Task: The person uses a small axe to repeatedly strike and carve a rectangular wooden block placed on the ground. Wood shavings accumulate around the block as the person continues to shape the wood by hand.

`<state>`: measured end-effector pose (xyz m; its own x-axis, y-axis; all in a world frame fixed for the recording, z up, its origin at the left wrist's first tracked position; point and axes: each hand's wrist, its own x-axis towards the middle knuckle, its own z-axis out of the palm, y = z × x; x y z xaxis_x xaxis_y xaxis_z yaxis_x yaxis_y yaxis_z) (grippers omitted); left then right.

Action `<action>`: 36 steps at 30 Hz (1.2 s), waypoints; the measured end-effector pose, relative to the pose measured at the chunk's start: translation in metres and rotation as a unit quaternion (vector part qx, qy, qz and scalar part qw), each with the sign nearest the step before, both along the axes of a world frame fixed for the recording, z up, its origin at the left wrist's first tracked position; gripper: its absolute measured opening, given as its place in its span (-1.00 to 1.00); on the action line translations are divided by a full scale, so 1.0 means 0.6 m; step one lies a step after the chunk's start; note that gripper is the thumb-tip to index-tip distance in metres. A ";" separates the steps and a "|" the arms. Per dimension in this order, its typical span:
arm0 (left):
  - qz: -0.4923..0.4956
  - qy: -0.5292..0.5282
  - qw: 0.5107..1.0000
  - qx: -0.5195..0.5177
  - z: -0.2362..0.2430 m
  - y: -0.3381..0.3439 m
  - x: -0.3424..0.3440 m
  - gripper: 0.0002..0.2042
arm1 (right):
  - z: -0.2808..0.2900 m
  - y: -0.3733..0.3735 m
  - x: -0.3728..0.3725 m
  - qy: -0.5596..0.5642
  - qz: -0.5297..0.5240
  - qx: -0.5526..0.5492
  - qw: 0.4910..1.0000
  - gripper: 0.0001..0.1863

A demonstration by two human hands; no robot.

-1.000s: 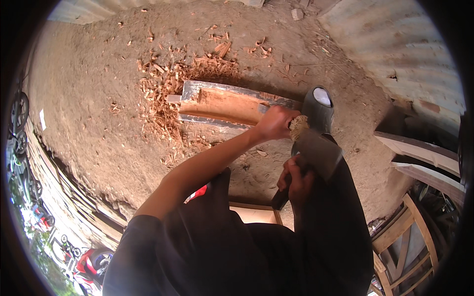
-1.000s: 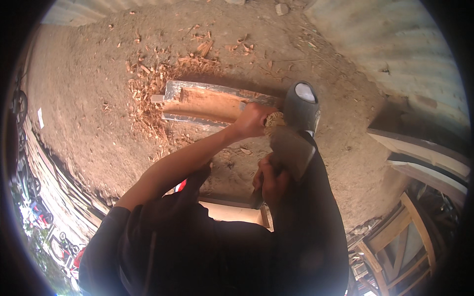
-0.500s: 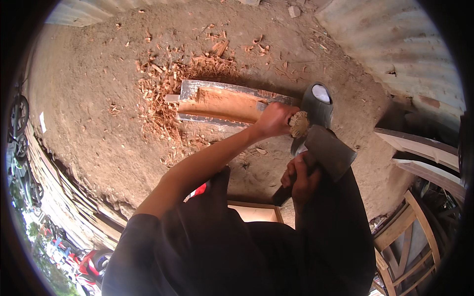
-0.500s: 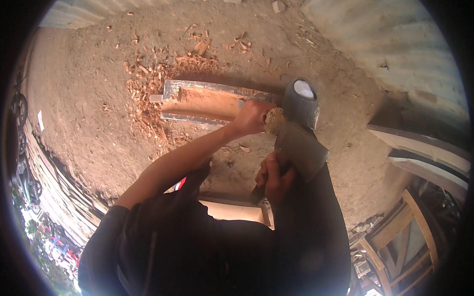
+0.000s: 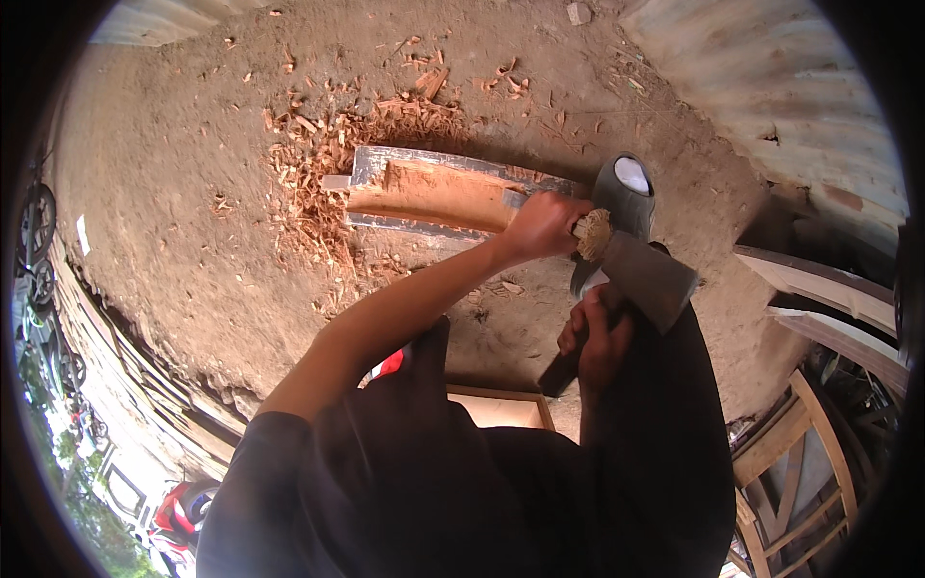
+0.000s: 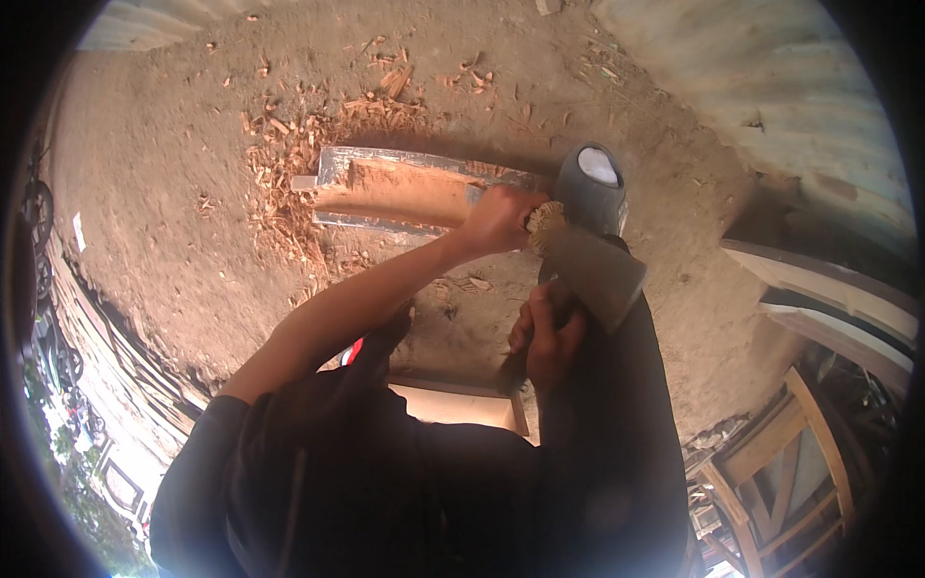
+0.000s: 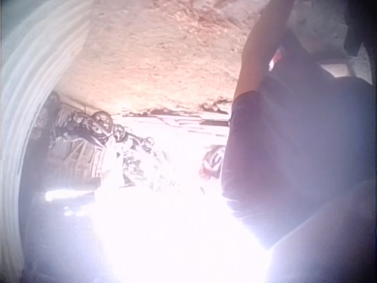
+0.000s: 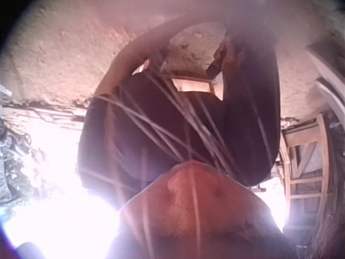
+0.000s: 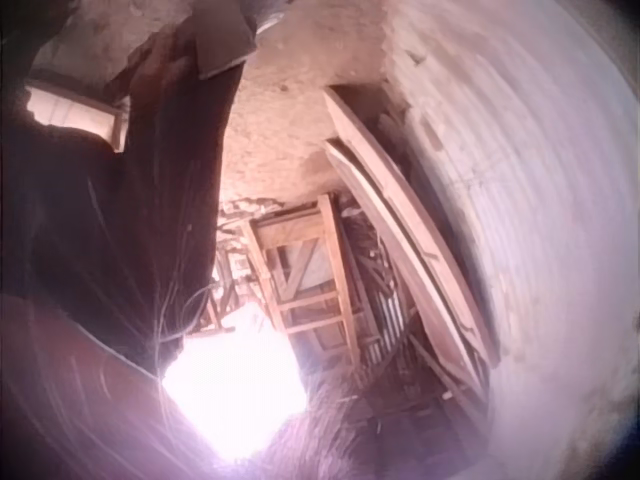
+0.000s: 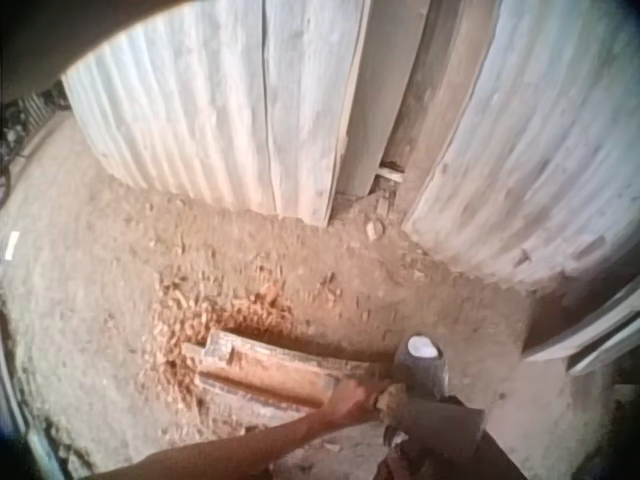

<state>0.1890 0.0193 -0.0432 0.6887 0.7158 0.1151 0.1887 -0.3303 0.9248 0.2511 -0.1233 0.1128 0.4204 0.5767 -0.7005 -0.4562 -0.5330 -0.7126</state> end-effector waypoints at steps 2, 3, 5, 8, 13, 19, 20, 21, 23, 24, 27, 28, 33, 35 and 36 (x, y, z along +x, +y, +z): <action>0.003 -0.021 1.000 0.015 0.001 -0.001 -0.003 -0.79 | -0.021 0.004 -0.022 -0.008 -0.039 0.035 0.999 -0.81; 0.003 -0.034 0.999 0.022 0.002 0.000 -0.002 -0.80 | -0.023 0.008 -0.009 -0.002 -0.018 0.009 1.000 -0.81; 0.006 -0.033 0.999 0.002 0.004 -0.001 0.001 -0.77 | -0.024 0.012 0.020 0.016 0.028 -0.043 0.999 -0.80; 0.009 -0.019 1.000 -0.009 0.002 0.002 -0.009 -0.74 | -0.021 0.021 0.011 0.007 -0.021 0.014 1.000 -0.79; -0.012 0.003 1.000 -0.020 0.005 0.003 0.000 -0.74 | 0.005 0.022 0.017 0.020 0.033 -0.038 0.999 -0.80; 0.004 -0.021 1.000 0.004 0.000 0.003 -0.001 -0.73 | 0.009 0.015 0.003 0.017 0.021 -0.031 0.999 -0.84; -0.002 -0.018 1.000 0.001 0.001 0.000 -0.002 -0.73 | 0.011 0.018 0.009 0.028 0.054 -0.067 0.996 -0.84; -0.007 -0.014 1.000 -0.003 0.000 0.000 -0.002 -0.72 | 0.013 0.019 0.010 0.028 0.029 -0.039 0.998 -0.84; -0.007 -0.007 1.000 -0.002 -0.001 0.003 0.000 -0.72 | 0.018 0.015 0.009 0.030 -0.018 0.014 0.999 -0.83; -0.006 -0.002 1.000 -0.002 0.000 0.002 0.000 -0.71 | 0.015 0.017 0.004 0.031 -0.038 0.016 0.999 -0.83; 0.014 -0.030 0.999 0.018 0.005 0.000 0.004 -0.71 | 0.001 0.025 0.003 0.039 -0.052 0.004 0.998 -0.82; 0.005 -0.029 1.000 0.011 0.007 0.002 0.008 -0.71 | -0.001 0.020 0.024 0.049 -0.025 -0.015 0.998 -0.82; 0.003 -0.007 1.000 0.001 -0.004 0.000 0.000 -0.72 | -0.005 0.021 0.000 0.050 -0.056 0.006 0.997 -0.80; 0.001 0.006 1.000 0.002 -0.002 -0.003 0.001 -0.73 | -0.017 0.016 -0.002 0.050 -0.008 -0.014 0.999 -0.79; 0.000 0.012 1.000 0.002 0.000 -0.002 0.002 -0.74 | -0.012 0.016 0.002 0.037 -0.001 -0.016 0.999 -0.80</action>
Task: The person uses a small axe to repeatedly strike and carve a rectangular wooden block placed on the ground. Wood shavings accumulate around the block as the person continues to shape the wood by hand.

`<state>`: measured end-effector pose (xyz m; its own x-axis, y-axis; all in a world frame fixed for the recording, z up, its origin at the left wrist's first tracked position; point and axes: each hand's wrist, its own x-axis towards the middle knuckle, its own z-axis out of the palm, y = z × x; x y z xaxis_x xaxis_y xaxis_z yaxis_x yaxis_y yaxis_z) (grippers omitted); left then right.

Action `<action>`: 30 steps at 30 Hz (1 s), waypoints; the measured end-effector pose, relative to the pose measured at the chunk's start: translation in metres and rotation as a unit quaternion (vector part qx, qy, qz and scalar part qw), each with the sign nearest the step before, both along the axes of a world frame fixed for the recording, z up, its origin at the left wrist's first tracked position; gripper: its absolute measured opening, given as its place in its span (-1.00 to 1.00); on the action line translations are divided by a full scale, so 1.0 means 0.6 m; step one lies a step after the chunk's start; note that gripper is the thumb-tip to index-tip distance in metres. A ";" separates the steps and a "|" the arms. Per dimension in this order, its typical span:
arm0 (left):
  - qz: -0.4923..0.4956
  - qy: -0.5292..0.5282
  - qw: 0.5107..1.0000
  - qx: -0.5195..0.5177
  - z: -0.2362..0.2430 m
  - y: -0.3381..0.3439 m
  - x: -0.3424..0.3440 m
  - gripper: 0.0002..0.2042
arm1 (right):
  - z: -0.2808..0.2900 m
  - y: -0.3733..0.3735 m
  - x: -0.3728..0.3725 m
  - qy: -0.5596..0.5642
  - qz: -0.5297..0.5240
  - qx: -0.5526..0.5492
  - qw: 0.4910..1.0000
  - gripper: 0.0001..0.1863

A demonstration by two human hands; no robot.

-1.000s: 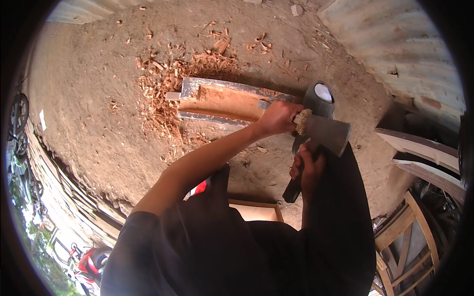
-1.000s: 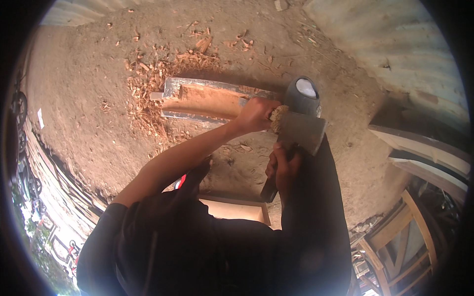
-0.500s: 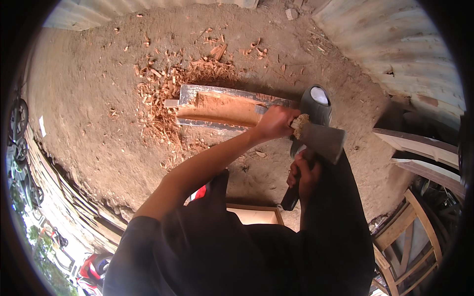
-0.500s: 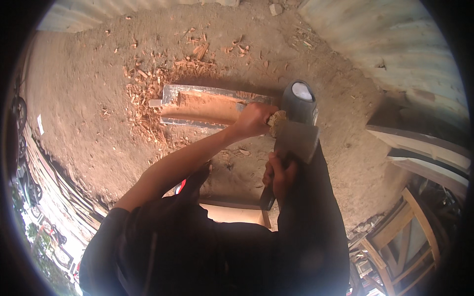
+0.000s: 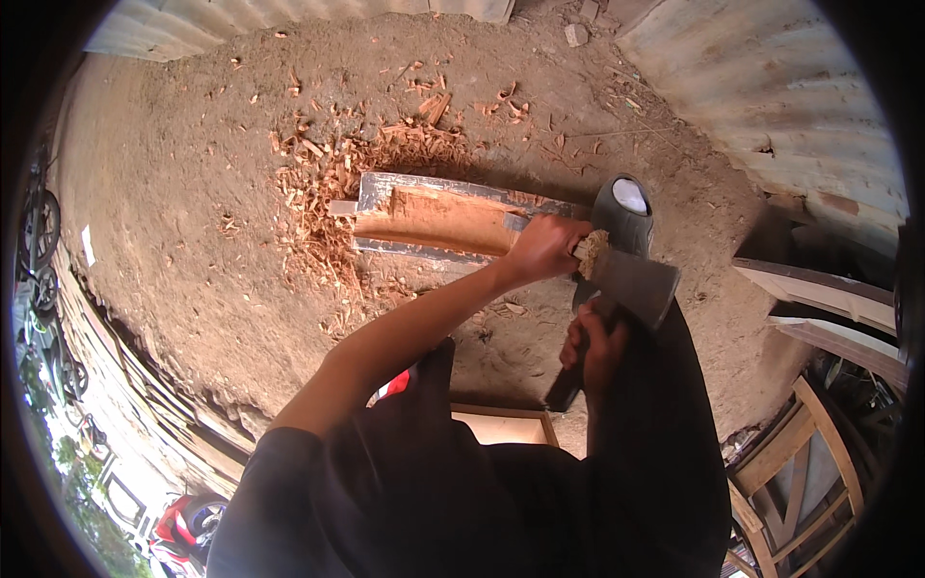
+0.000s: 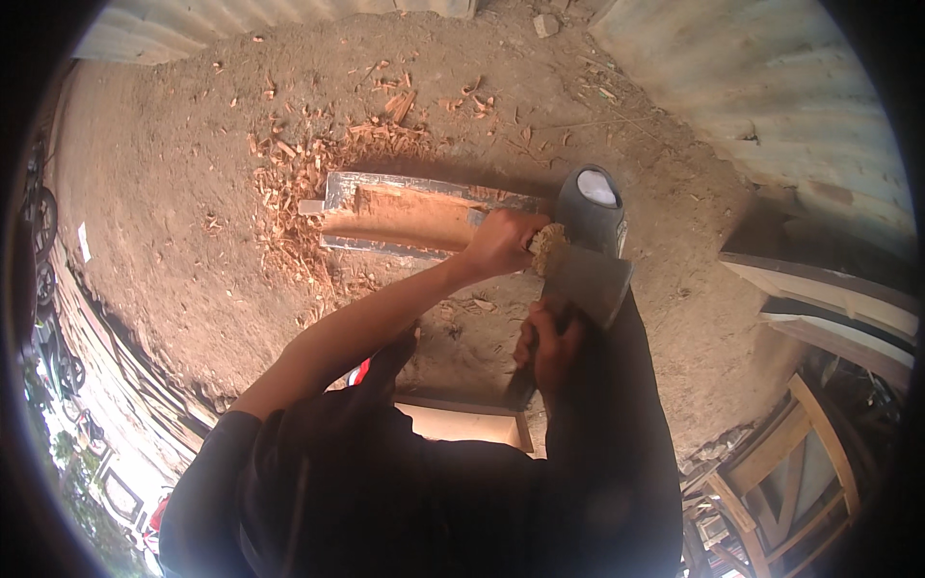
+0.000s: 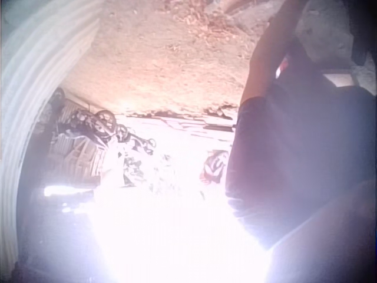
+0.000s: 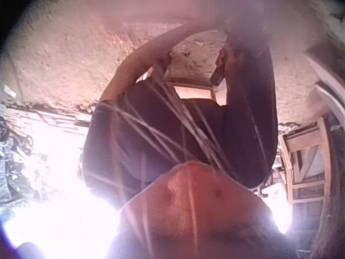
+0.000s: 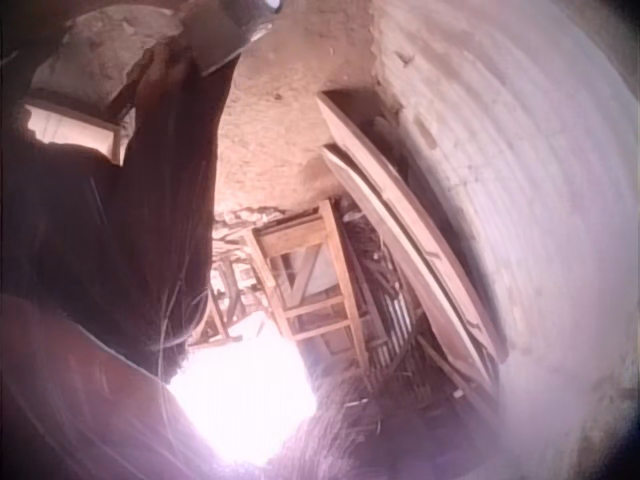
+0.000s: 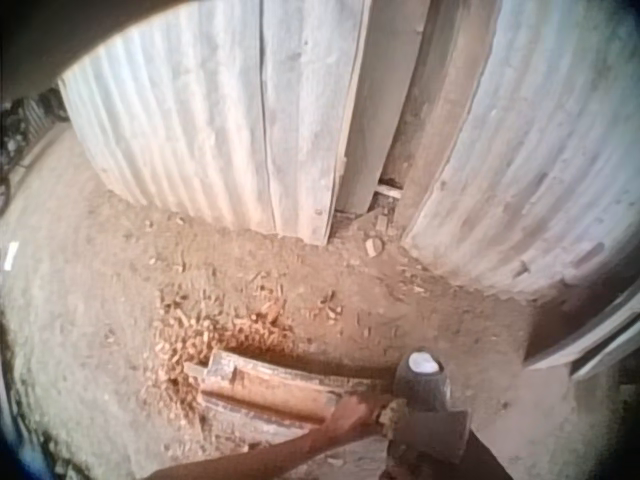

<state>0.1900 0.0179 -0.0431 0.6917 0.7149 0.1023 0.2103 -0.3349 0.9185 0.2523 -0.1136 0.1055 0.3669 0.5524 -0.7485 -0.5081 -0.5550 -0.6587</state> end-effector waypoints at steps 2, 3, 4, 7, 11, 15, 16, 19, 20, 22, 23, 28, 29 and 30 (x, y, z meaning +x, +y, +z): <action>0.008 -0.017 1.000 0.007 0.001 0.003 0.002 -0.75 | 0.012 0.000 0.013 -0.022 0.018 -0.004 1.000 -0.81; 0.013 -0.024 1.000 0.011 0.001 0.003 0.000 -0.76 | 0.010 0.002 0.004 -0.022 -0.012 0.014 1.000 -0.82; 0.013 -0.021 1.000 0.011 0.002 0.002 -0.003 -0.76 | 0.007 0.007 -0.011 -0.021 -0.041 0.033 0.998 -0.82; 0.003 -0.017 1.000 0.005 0.005 0.002 0.007 -0.76 | 0.007 0.003 0.013 -0.008 -0.009 -0.012 1.000 -0.83; 0.005 0.002 1.000 0.005 0.002 0.001 0.005 -0.77 | 0.012 0.013 0.002 -0.006 -0.040 -0.007 0.999 -0.84; 0.010 -0.015 1.000 0.011 0.003 -0.001 0.005 -0.76 | -0.010 0.010 -0.001 -0.002 -0.051 -0.017 0.999 -0.83; 0.010 -0.014 1.000 0.010 0.003 0.000 0.005 -0.76 | -0.004 0.008 0.016 0.005 -0.042 -0.027 0.999 -0.82; 0.006 -0.004 1.000 0.008 0.007 -0.001 0.002 -0.75 | -0.016 0.000 0.002 -0.004 -0.090 0.013 0.996 -0.81; 0.004 0.000 1.000 0.005 0.004 -0.001 0.004 -0.75 | -0.019 0.000 -0.005 -0.015 -0.118 0.038 0.992 -0.80; 0.002 0.003 1.000 0.007 0.000 -0.001 0.008 -0.75 | -0.005 0.004 0.003 -0.007 -0.064 -0.009 0.998 -0.80; 0.002 0.002 1.000 0.011 -0.002 -0.002 0.010 -0.75 | 0.000 0.006 0.007 -0.003 -0.037 -0.033 0.999 -0.79; 0.005 0.014 1.000 0.010 -0.006 -0.003 0.009 -0.75 | -0.023 0.004 -0.004 -0.024 -0.072 0.025 0.997 -0.79; -0.003 0.021 1.000 0.007 -0.005 -0.002 0.009 -0.75 | -0.020 0.010 -0.007 -0.026 -0.076 0.030 0.996 -0.78; -0.011 0.029 1.000 0.005 -0.004 -0.002 0.011 -0.75 | -0.015 0.011 0.005 -0.022 -0.053 0.011 0.998 -0.79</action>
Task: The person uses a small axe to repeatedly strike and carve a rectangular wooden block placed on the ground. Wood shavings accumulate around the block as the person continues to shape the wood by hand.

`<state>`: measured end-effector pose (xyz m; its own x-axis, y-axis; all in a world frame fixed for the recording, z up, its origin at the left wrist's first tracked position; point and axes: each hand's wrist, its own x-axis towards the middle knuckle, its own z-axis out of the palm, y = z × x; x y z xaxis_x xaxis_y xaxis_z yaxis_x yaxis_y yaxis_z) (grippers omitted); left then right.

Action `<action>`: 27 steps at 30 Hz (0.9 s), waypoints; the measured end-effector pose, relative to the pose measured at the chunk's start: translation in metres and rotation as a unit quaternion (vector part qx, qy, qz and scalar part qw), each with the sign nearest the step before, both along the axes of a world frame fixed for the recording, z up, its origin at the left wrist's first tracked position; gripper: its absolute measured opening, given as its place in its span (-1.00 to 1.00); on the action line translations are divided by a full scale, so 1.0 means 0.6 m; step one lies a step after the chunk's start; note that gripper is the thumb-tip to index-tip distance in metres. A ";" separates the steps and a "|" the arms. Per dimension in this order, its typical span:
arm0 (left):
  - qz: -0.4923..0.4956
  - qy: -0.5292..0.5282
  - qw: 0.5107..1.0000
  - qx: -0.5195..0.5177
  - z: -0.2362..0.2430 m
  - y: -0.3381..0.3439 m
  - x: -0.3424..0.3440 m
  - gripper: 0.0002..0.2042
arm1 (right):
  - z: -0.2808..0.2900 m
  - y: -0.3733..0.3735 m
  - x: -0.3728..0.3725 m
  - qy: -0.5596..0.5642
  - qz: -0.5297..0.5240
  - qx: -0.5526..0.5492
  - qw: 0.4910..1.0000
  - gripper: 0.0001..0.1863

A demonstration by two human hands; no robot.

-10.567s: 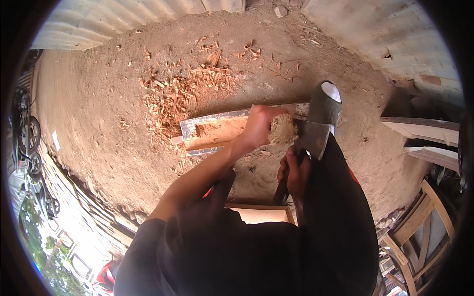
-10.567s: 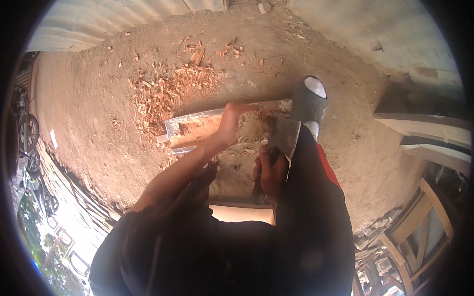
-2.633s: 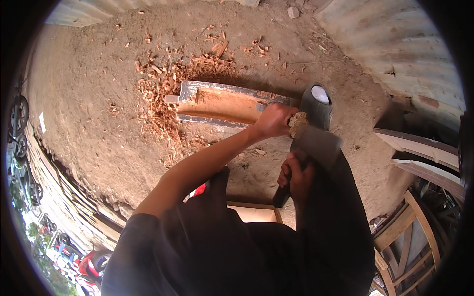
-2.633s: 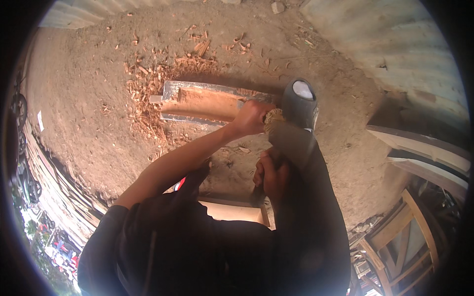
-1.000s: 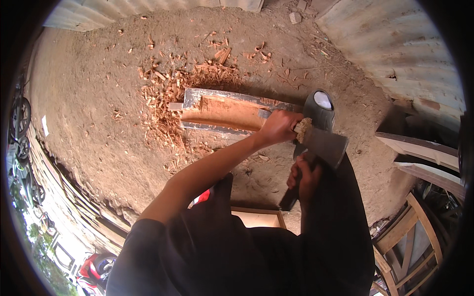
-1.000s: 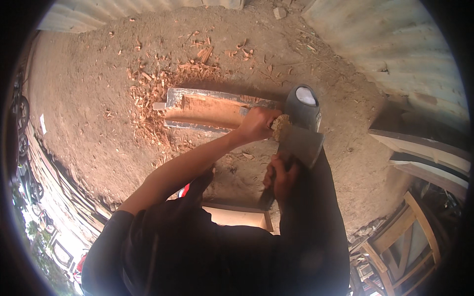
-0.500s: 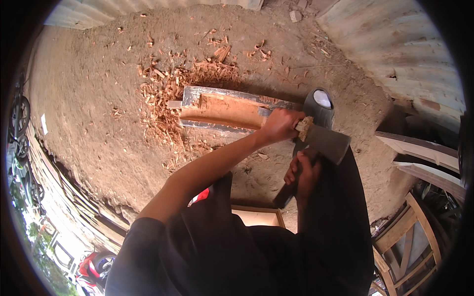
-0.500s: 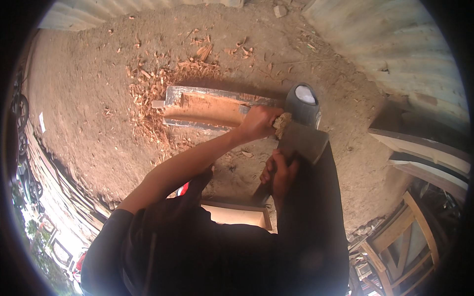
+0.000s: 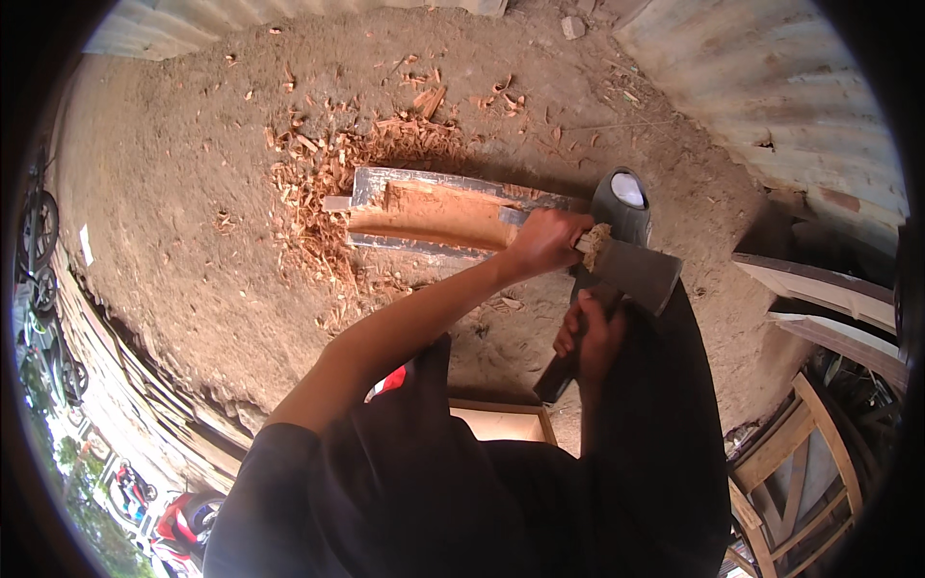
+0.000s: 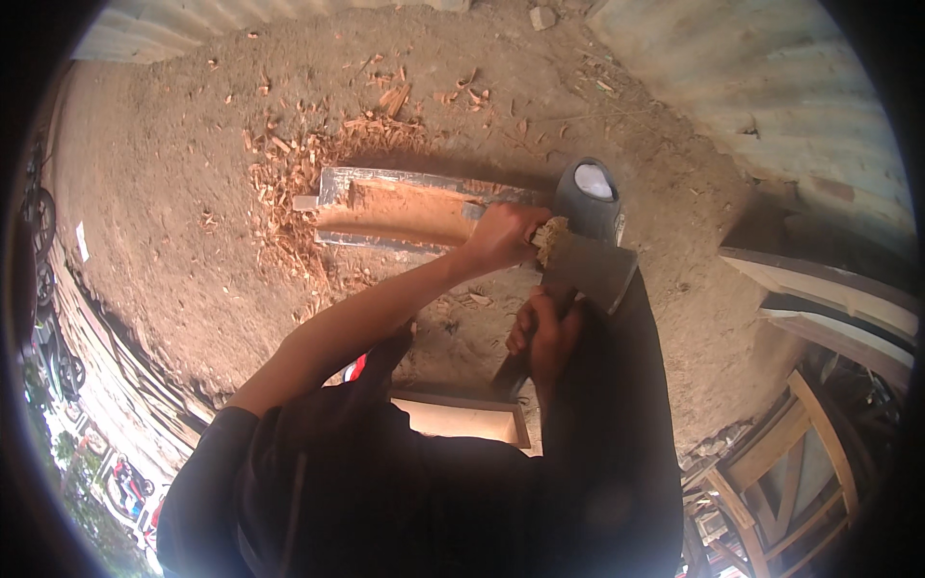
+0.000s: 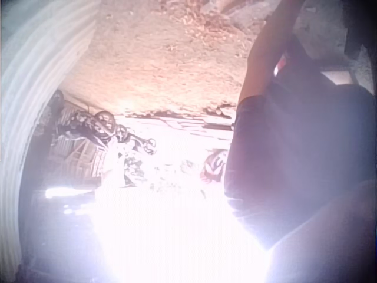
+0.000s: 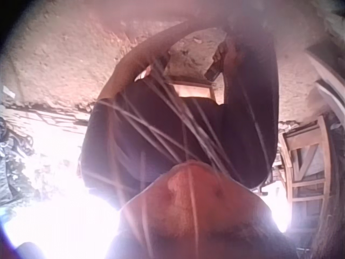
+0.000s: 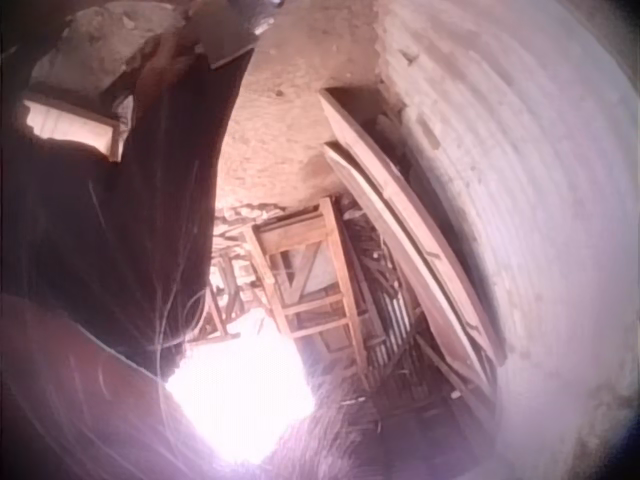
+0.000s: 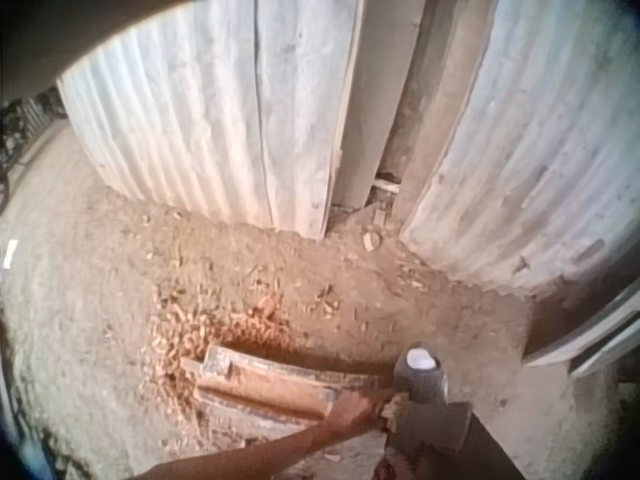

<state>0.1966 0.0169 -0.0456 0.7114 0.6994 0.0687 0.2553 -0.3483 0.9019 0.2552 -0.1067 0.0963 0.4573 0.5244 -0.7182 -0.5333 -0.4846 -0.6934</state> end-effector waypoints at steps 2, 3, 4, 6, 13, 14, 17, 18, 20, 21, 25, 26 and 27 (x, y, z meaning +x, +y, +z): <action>0.010 -0.014 1.000 0.005 0.000 -0.001 0.004 -0.75 | 0.008 -0.002 0.031 0.013 0.046 -0.038 0.998 -0.79; 0.015 -0.020 1.000 0.008 0.000 -0.003 0.005 -0.76 | 0.003 -0.003 0.021 -0.006 0.012 -0.015 1.000 -0.80; 0.016 -0.019 1.000 0.011 -0.002 -0.004 0.004 -0.76 | -0.007 -0.002 0.002 -0.024 -0.022 0.008 0.999 -0.80; 0.018 -0.023 0.999 0.017 0.003 -0.001 0.003 -0.77 | -0.013 -0.005 -0.006 -0.033 -0.032 0.014 0.999 -0.80; 0.024 -0.019 1.000 0.008 0.005 -0.004 0.004 -0.75 | -0.019 -0.017 -0.006 -0.019 -0.027 0.030 0.999 -0.80; 0.019 -0.020 1.000 0.014 0.004 -0.002 0.004 -0.76 | -0.022 -0.017 -0.014 -0.012 -0.050 0.055 0.997 -0.80; 0.021 -0.034 0.999 0.023 0.006 -0.002 0.005 -0.78 | 0.007 -0.014 0.028 0.055 0.028 -0.043 0.997 -0.80; 0.025 -0.040 0.999 0.024 0.007 -0.003 0.005 -0.78 | 0.006 -0.012 0.021 0.029 -0.003 -0.010 1.000 -0.81; 0.032 -0.032 0.999 0.013 0.010 -0.003 0.003 -0.78 | 0.003 -0.006 -0.001 -0.025 -0.065 0.055 0.996 -0.82; 0.036 -0.029 0.999 0.007 0.012 -0.002 0.003 -0.78 | -0.001 -0.011 -0.001 -0.015 -0.040 0.042 0.998 -0.82; 0.023 -0.029 0.999 -0.007 0.011 -0.003 0.001 -0.78 | 0.007 -0.015 0.020 0.020 0.024 -0.004 1.000 -0.80; 0.024 -0.034 0.999 -0.004 0.010 -0.003 0.001 -0.78 | 0.015 -0.013 0.026 0.027 0.033 -0.016 0.999 -0.79; 0.025 -0.039 0.999 -0.002 0.009 -0.003 0.001 -0.78 | 0.016 -0.009 0.017 0.005 -0.001 0.012 1.000 -0.80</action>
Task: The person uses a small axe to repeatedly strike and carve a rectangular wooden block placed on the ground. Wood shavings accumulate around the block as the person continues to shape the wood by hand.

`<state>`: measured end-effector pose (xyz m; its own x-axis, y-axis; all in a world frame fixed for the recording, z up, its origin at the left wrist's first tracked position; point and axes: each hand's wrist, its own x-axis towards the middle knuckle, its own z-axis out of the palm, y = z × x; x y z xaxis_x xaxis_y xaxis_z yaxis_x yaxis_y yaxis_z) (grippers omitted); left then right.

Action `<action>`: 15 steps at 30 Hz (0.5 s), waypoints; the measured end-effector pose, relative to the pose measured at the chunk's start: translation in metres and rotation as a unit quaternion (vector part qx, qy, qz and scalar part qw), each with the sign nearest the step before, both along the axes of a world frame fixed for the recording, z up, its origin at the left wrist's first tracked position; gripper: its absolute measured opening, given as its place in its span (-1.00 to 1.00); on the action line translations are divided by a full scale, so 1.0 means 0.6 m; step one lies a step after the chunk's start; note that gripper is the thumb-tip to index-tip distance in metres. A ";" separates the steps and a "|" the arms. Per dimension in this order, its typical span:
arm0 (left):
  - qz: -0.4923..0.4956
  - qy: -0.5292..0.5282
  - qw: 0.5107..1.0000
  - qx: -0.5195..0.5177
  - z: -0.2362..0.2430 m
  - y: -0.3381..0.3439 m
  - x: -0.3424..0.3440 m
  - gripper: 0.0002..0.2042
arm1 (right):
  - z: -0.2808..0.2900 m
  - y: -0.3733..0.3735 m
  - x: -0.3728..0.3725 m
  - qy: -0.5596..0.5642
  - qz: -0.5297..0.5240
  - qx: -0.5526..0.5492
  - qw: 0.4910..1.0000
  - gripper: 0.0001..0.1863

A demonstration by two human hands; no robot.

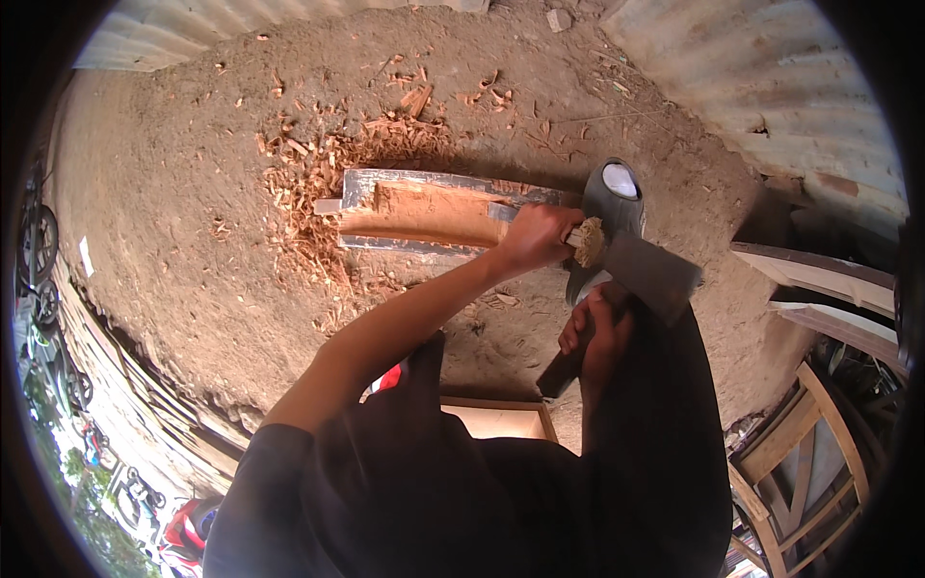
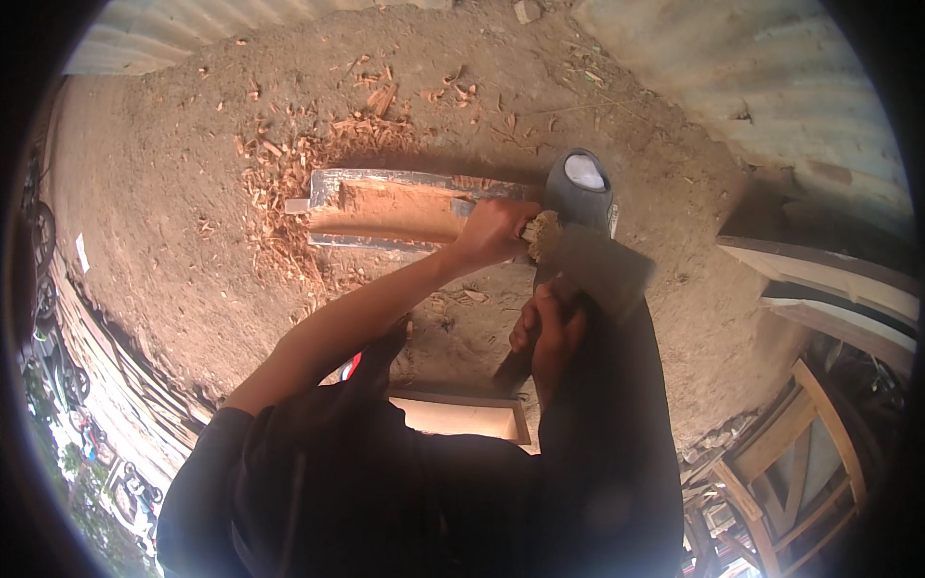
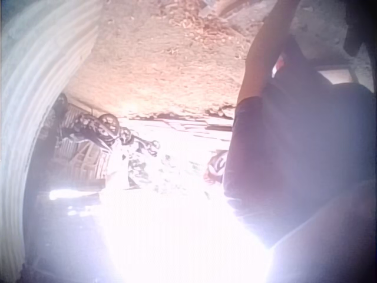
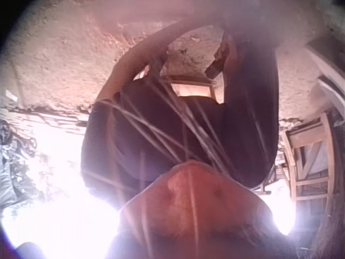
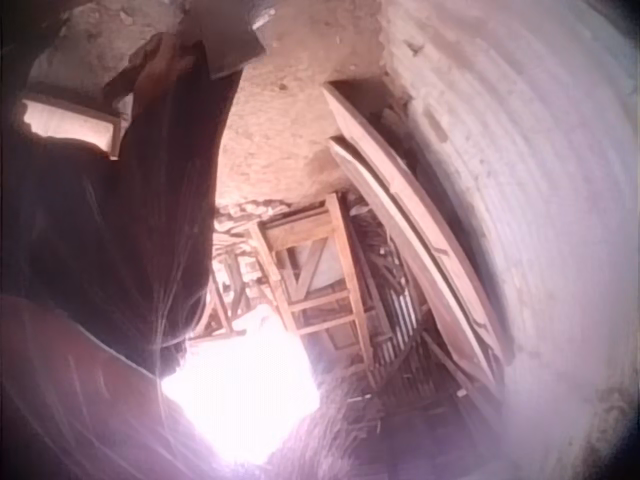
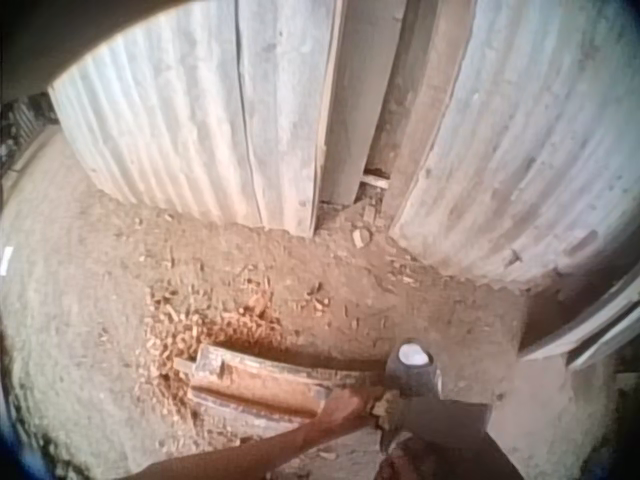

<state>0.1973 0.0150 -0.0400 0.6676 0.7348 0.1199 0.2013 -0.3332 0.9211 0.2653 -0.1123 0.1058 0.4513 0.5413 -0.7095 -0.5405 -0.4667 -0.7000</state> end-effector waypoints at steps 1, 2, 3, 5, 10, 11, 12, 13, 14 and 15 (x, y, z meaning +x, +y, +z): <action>0.005 0.002 1.000 0.010 -0.001 0.000 0.000 -0.77 | 0.000 0.005 -0.017 -0.021 -0.034 0.028 0.999 -0.81; 0.008 0.002 1.000 0.021 -0.005 0.000 0.002 -0.77 | 0.000 0.009 -0.026 -0.044 -0.071 0.058 0.995 -0.82; 0.011 0.002 0.999 0.033 -0.009 0.000 0.003 -0.76 | -0.002 0.008 -0.023 -0.006 -0.035 0.026 0.999 -0.82; 0.018 0.062 0.998 0.024 -0.017 -0.001 -0.007 -0.76 | -0.010 0.003 -0.013 0.071 0.036 -0.038 0.996 -0.82; -0.037 0.066 0.991 0.112 -0.038 -0.004 -0.044 -0.68 | -0.026 -0.019 -0.016 0.021 0.011 -0.014 1.000 -0.81; -0.030 0.063 0.992 0.102 -0.037 -0.006 -0.050 -0.68 | -0.029 -0.024 -0.023 0.011 -0.016 0.015 1.000 -0.79; -0.023 0.060 0.994 0.093 -0.035 -0.011 -0.056 -0.67 | -0.031 -0.032 -0.025 0.022 0.020 0.019 0.999 -0.80; -0.017 0.052 0.995 0.083 -0.031 -0.013 -0.057 -0.67 | -0.028 -0.040 -0.021 0.028 0.055 0.023 0.998 -0.81; -0.022 0.057 0.995 0.077 -0.028 -0.012 -0.063 -0.67 | -0.027 -0.049 -0.016 0.034 0.090 0.027 0.995 -0.82; -0.029 0.058 0.995 0.073 -0.026 -0.010 -0.064 -0.68 | -0.025 -0.059 -0.006 0.042 0.168 -0.015 0.985 -0.84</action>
